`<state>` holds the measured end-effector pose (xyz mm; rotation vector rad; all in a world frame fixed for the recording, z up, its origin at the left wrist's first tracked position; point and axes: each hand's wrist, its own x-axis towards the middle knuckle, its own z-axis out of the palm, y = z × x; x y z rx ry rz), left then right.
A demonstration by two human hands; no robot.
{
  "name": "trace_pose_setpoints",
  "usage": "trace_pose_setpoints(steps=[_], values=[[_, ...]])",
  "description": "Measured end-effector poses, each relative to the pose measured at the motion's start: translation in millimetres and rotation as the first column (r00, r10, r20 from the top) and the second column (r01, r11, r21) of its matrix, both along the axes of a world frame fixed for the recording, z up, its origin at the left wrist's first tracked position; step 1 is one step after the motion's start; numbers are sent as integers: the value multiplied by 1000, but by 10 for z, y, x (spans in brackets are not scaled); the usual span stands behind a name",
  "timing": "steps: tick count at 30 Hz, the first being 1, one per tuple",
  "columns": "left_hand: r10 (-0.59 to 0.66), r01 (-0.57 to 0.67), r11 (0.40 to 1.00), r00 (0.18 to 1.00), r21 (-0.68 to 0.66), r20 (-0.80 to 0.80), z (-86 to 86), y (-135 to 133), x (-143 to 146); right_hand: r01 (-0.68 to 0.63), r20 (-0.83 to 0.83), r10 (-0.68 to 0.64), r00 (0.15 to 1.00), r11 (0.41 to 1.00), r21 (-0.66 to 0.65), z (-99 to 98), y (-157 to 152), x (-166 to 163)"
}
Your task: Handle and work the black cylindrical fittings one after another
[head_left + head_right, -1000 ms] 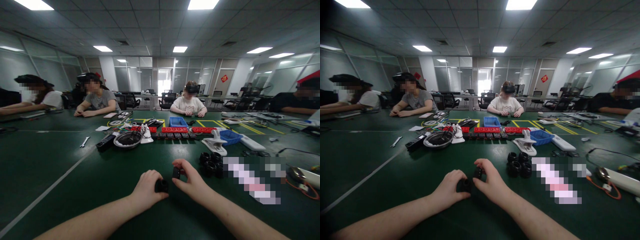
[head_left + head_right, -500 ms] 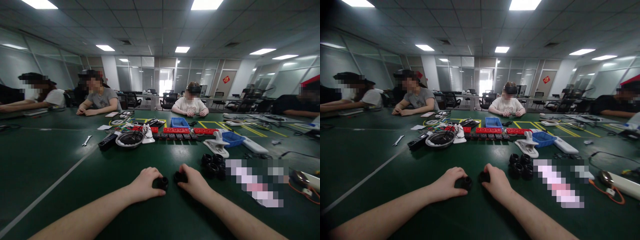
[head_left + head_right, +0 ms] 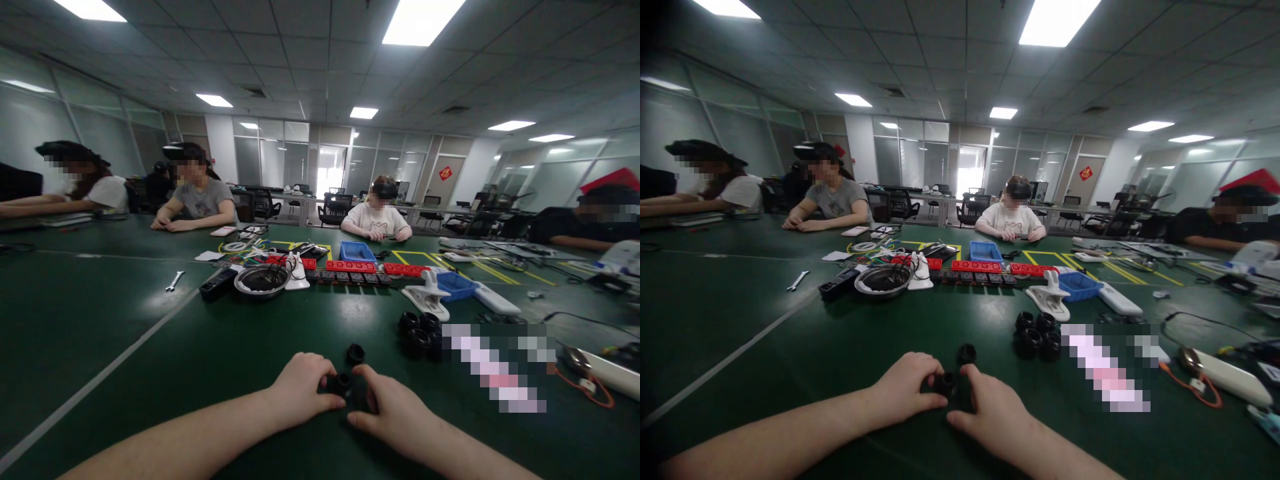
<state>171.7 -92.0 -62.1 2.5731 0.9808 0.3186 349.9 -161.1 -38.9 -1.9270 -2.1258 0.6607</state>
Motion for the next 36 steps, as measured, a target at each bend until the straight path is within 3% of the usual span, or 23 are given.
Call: trace_pose_setpoints(steps=[4, 9, 13, 18, 20, 26, 30, 36], values=[[-26, 26, 999, 999, 41, -20, -16, -73, 36, 46, 41, -50, 998, 994, 103, -144, 2, -89], [-97, 100, 993, 994, 56, -51, 33, -91, 11, 21, 150, -53, 987, 977, 212, -119, -38, -140], [-133, 135, 990, 990, 40, -50, 66, -98, -25, 73, 191, -117, 975, 973, 220, -90, -223, 182], [-170, 170, 985, 985, 9, -33, 69, -84, -46, 358, 189, -387, 902, 918, 169, -85, -392, 882], [-171, 171, 985, 985, 9, -30, 66, -85, -44, 398, 200, -423, 884, 905, 152, -89, -371, 1063], [-161, 162, 986, 986, 33, -40, 69, -116, -30, 454, 190, -479, 857, 876, 163, -98, -216, 1194], [-166, 167, 986, 985, 29, -43, 70, -101, -31, 510, 174, -530, 830, 848, 148, -33, -361, 1199], [-163, 164, 987, 985, 0, -50, 54, -60, -15, 297, 104, -330, 938, 922, 250, 129, -613, 956]])
